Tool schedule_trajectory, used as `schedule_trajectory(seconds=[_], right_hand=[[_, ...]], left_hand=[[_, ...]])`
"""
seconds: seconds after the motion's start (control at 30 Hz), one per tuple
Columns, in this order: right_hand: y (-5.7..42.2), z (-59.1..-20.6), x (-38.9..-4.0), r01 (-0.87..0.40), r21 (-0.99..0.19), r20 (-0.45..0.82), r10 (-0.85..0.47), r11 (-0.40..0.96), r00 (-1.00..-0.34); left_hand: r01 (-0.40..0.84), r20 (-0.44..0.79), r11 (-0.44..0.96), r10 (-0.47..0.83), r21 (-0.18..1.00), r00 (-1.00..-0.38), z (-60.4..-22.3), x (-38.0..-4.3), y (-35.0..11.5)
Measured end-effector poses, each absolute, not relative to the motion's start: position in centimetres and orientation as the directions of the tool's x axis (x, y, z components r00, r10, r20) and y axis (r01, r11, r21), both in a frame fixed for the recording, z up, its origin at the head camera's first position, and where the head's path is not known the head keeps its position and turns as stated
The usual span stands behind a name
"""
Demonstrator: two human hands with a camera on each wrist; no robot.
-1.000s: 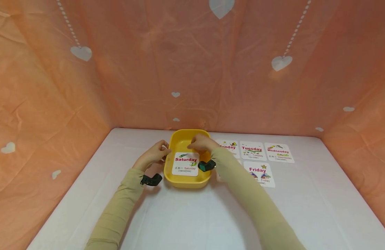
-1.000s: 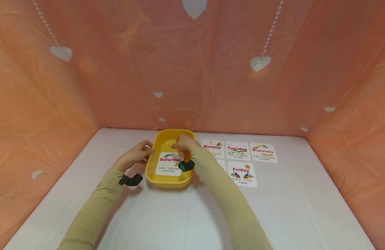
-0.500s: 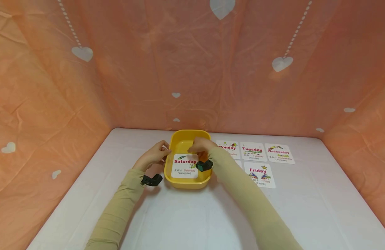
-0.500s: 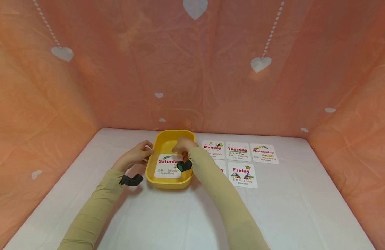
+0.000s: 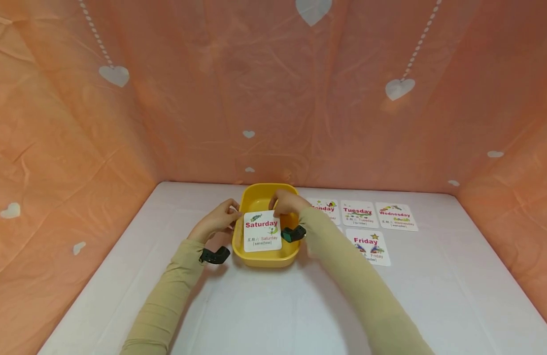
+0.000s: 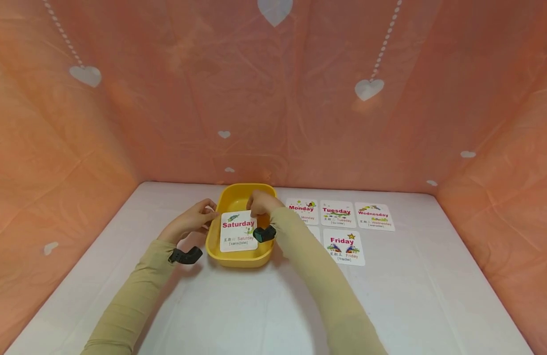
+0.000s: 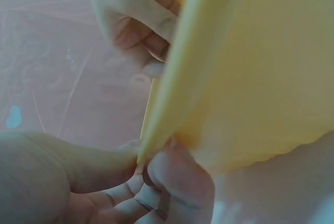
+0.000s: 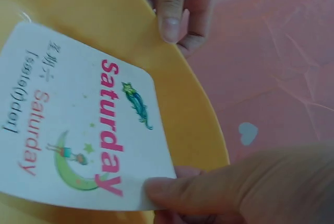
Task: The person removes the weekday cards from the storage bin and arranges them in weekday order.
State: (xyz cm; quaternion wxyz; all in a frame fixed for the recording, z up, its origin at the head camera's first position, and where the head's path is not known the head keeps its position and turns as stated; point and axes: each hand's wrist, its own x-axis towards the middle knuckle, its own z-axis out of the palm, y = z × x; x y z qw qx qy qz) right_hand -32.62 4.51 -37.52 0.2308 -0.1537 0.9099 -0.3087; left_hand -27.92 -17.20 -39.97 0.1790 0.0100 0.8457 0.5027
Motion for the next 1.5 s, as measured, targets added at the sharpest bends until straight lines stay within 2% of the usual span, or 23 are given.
schedule_trajectory(seconds=[0.4, 0.87, 1.5], right_hand=[[5.3, -37.4, -33.3, -0.24, -0.63, -0.19, -0.446, 0.739, -0.874], [6.0, -37.3, -33.6, -0.352, -0.572, -0.076, -0.475, 0.741, -0.876], [6.2, -37.3, -33.9, -0.318, -0.594, -0.069, -0.441, 0.739, -0.895]], left_hand=[[-0.172, -0.299, 0.497, 0.188, 0.851, -0.935, -39.9, -28.1, -17.2], [-0.174, -0.3, 0.502, 0.183, 0.847, -0.936, -40.1, -28.0, -17.1], [-0.174, -0.297, 0.498, 0.179, 0.85, -0.938, -40.0, -28.0, -17.0]])
